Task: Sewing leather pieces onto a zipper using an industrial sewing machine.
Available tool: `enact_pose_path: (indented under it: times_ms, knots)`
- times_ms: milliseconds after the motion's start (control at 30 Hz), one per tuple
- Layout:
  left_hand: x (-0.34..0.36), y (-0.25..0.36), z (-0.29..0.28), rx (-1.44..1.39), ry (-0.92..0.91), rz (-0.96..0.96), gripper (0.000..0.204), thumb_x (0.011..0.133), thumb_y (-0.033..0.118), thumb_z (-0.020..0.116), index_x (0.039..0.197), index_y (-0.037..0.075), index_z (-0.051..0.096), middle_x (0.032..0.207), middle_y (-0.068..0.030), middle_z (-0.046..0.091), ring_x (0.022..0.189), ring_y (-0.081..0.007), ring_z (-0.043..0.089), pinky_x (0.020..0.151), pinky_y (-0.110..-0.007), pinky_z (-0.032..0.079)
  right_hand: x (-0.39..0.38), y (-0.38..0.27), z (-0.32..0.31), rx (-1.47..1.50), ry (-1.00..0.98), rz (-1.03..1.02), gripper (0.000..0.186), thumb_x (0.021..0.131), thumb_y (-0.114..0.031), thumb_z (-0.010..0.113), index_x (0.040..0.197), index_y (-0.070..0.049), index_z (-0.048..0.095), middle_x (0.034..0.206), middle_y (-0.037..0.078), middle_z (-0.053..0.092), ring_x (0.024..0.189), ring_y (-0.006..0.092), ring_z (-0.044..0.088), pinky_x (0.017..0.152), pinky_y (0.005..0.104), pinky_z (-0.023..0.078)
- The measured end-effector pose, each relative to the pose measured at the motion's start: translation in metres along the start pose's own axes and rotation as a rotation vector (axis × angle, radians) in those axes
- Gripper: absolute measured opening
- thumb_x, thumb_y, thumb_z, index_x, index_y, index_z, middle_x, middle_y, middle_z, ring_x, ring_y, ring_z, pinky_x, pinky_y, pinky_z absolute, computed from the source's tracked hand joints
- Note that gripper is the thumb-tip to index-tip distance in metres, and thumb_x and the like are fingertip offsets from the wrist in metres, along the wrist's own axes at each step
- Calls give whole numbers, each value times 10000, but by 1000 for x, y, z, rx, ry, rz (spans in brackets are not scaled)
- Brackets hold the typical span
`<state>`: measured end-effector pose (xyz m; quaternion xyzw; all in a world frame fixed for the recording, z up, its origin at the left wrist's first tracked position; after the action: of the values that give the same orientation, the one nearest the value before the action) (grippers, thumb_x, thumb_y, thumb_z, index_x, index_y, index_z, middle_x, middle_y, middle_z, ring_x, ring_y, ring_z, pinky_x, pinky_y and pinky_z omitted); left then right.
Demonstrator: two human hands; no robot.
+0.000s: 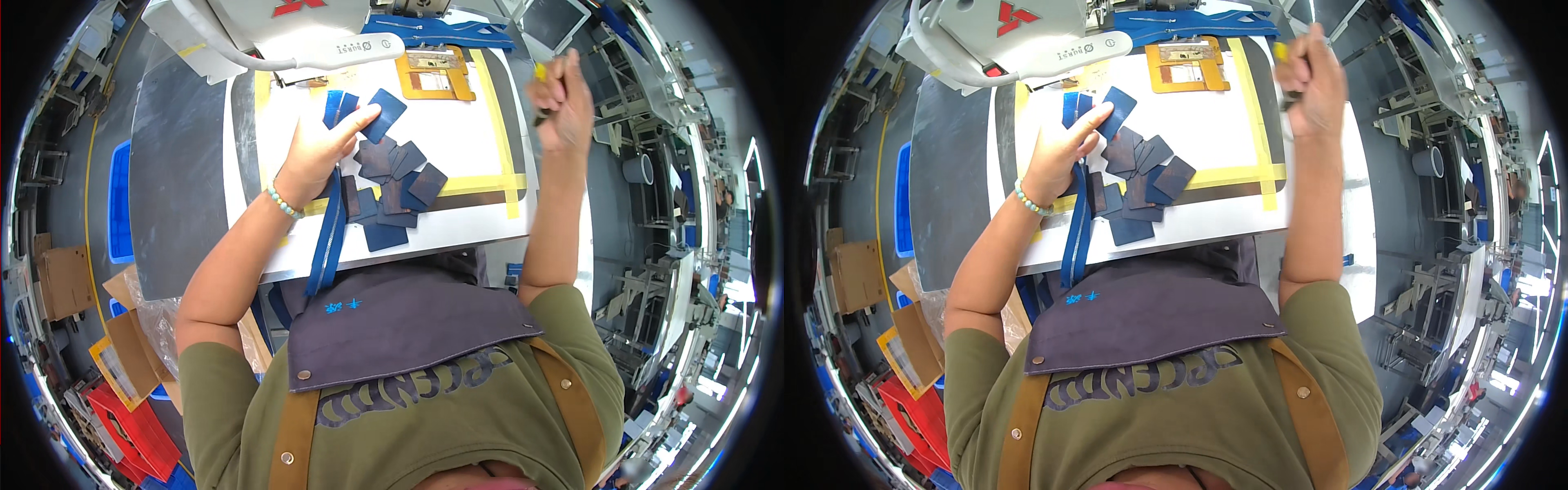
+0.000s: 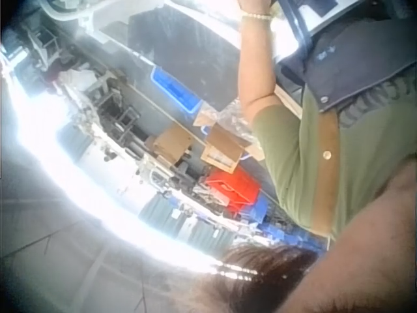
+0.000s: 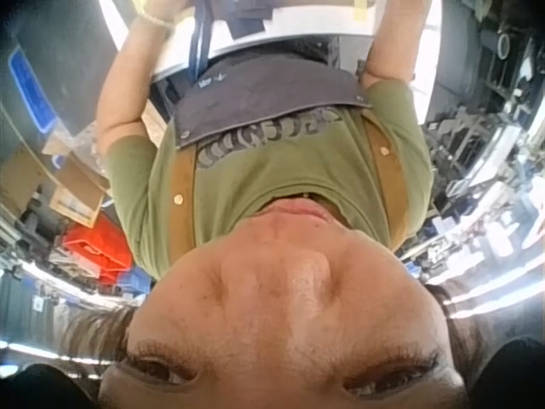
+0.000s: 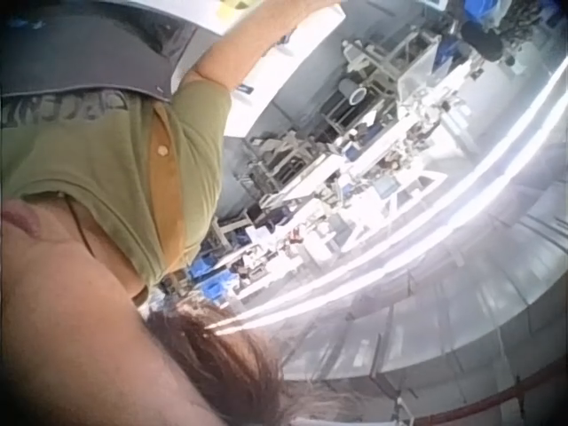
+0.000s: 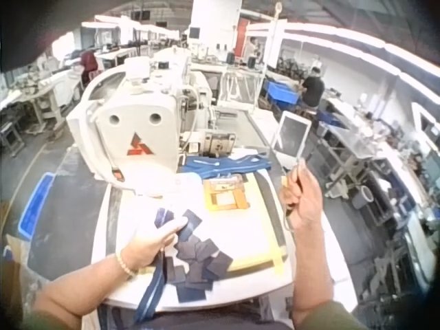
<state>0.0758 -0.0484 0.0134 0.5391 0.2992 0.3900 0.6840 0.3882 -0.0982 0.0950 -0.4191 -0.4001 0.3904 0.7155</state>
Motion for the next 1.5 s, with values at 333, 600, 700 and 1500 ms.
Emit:
enact_pose_path:
  times_ms: [333, 600, 700, 1500]
  knots:
    - [13, -5, -11, -133, 60, -101, 182, 911, 141, 740, 1025, 12, 681, 787, -65, 739, 513, -15, 437, 465, -186, 308, 16, -80, -191, -1989, 549, -335, 393, 977, -333, 641, 1257, -58, 641, 1043, 128, 690, 967, 336, 692, 835, 416, 516]
    - [11, 3, -6, -102, 36, -78, 228, 885, 146, 777, 1024, 2, 669, 845, -56, 729, 678, -67, 593, 646, -198, 459, -8, -34, -53, -1434, 99, -239, 265, 1036, -234, 565, 1165, -52, 708, 1020, 97, 726, 828, 230, 697, 772, 346, 521]
    - [5, -1, -13, 86, 56, -71, 250, 866, 147, 801, 1021, 2, 668, 848, -44, 711, 758, -87, 633, 741, -222, 493, -26, -1, 30, -1198, -206, -276, 171, 956, -108, 676, 1103, -40, 728, 984, 83, 726, 808, 192, 683, 719, 307, 525]
    - [1, 3, -7, 138, 56, -67, 154, 884, 168, 781, 929, 21, 768, 713, 27, 667, 568, -24, 508, 514, -196, 382, -56, 70, 110, -1278, -477, -376, 289, 969, -362, 652, 954, -75, 620, 704, 105, 652, 641, 314, 646, 568, 409, 475]
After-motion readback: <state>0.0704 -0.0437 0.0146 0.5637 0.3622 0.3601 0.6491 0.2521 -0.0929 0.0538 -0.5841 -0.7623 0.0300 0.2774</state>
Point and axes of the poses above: each hand's wrist, its own x-axis towards the middle knuckle, its own z-axis out of the palm, y = z × x, the point moved 4 cm from there along x, towards the middle knuckle
